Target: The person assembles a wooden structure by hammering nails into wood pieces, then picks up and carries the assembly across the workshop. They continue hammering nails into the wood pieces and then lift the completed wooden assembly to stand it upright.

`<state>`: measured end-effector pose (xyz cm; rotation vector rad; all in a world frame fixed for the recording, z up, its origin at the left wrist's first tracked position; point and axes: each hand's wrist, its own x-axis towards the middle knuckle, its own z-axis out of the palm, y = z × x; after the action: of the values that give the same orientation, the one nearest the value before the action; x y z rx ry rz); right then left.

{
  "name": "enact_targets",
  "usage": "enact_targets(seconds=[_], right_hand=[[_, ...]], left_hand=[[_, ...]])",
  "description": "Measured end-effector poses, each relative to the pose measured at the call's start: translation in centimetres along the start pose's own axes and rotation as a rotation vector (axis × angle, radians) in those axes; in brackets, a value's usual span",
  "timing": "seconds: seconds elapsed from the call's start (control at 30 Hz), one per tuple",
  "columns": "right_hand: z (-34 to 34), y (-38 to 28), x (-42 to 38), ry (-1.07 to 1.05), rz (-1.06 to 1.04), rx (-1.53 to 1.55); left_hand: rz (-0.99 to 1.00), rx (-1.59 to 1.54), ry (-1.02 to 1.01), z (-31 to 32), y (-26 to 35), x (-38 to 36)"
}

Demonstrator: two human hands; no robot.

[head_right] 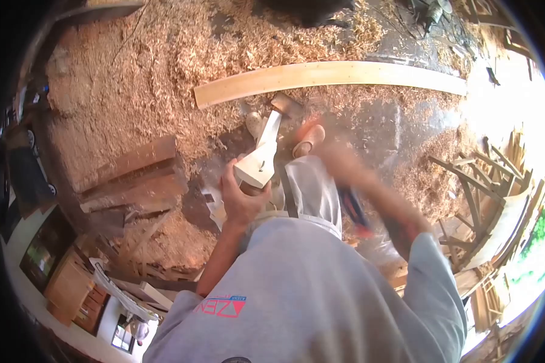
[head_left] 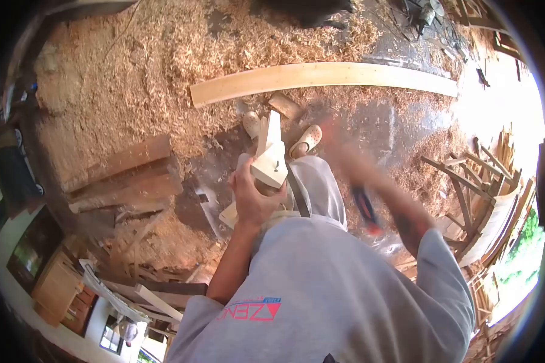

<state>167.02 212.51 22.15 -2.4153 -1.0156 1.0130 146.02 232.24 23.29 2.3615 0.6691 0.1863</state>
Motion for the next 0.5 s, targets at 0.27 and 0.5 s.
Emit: enact_targets(seconds=[0.27,0.5], right_hand=[[-6.8,2.3,1.3,0.274,0.465,1.058],[5.9,2.8,-1.8,-0.006,-0.004,0.121]], left_hand=[[-0.006,-0.075,0.013,-0.2,-0.4,-1.6],[-0.008,-0.055,-0.048,0.1,-1.0,-0.7]])
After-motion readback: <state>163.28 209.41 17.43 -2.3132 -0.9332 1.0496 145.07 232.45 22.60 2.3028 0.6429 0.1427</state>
